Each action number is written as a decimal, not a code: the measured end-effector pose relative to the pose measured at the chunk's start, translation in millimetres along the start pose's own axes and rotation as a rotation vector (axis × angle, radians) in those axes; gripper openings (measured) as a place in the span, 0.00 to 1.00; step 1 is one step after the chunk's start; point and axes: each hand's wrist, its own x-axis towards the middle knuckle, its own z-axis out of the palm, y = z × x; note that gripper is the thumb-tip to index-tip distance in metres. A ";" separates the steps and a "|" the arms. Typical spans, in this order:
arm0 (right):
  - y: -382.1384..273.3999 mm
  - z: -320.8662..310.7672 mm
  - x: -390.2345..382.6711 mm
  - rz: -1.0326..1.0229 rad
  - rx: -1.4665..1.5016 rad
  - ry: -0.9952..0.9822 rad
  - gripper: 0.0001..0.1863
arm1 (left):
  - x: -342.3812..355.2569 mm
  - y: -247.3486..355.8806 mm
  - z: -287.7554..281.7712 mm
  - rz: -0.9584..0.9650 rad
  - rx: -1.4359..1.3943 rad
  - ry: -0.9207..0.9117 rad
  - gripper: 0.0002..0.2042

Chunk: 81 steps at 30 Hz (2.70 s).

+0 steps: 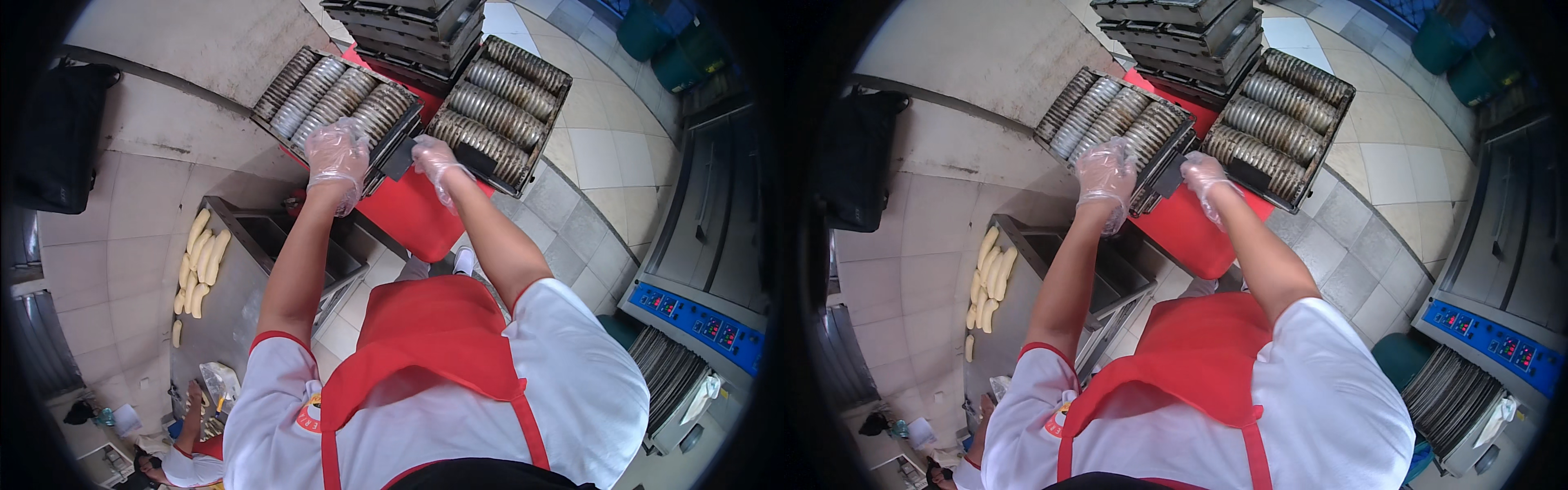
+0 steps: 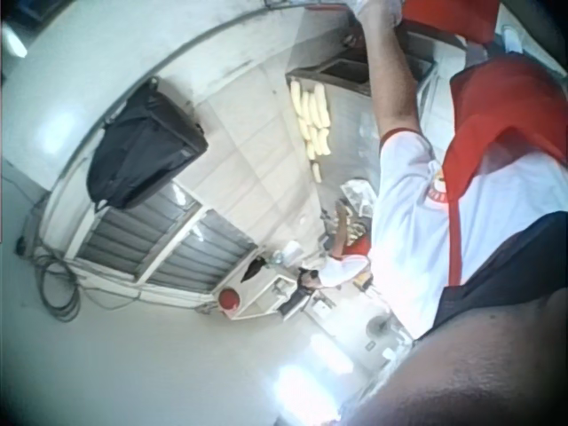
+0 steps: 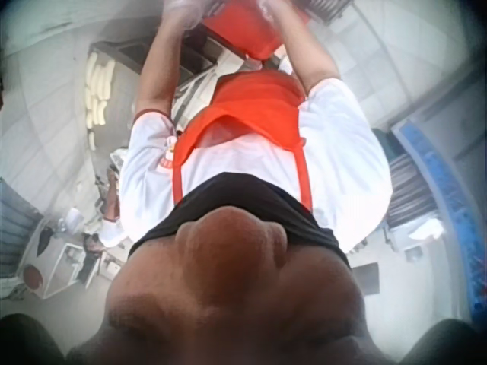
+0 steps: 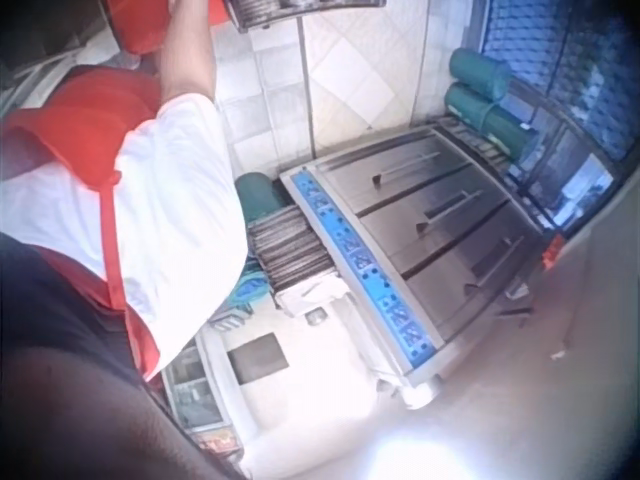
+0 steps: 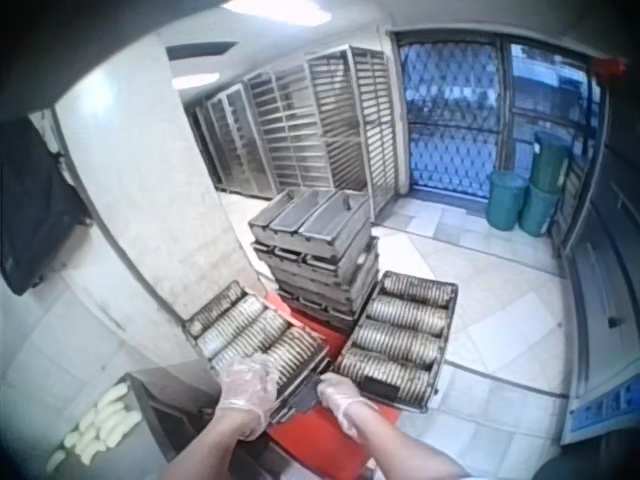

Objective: The person rolls out pieces of dough by hand on a metal table and places them into long grooved baking trays.

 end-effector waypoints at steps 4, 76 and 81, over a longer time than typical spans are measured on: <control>-13.2 10.1 -35.5 0.089 0.757 -0.233 0.11 | -2.3 -25.5 11.5 -0.003 -0.074 0.082 0.17; -237.7 73.4 -51.0 -1.136 -1.617 -0.264 0.23 | -60.8 -144.2 -17.7 -0.831 -1.209 -0.081 0.36; -199.3 33.9 -102.2 -0.988 -1.779 -0.454 0.25 | -62.5 -117.4 -24.6 -0.832 -1.226 -0.122 0.34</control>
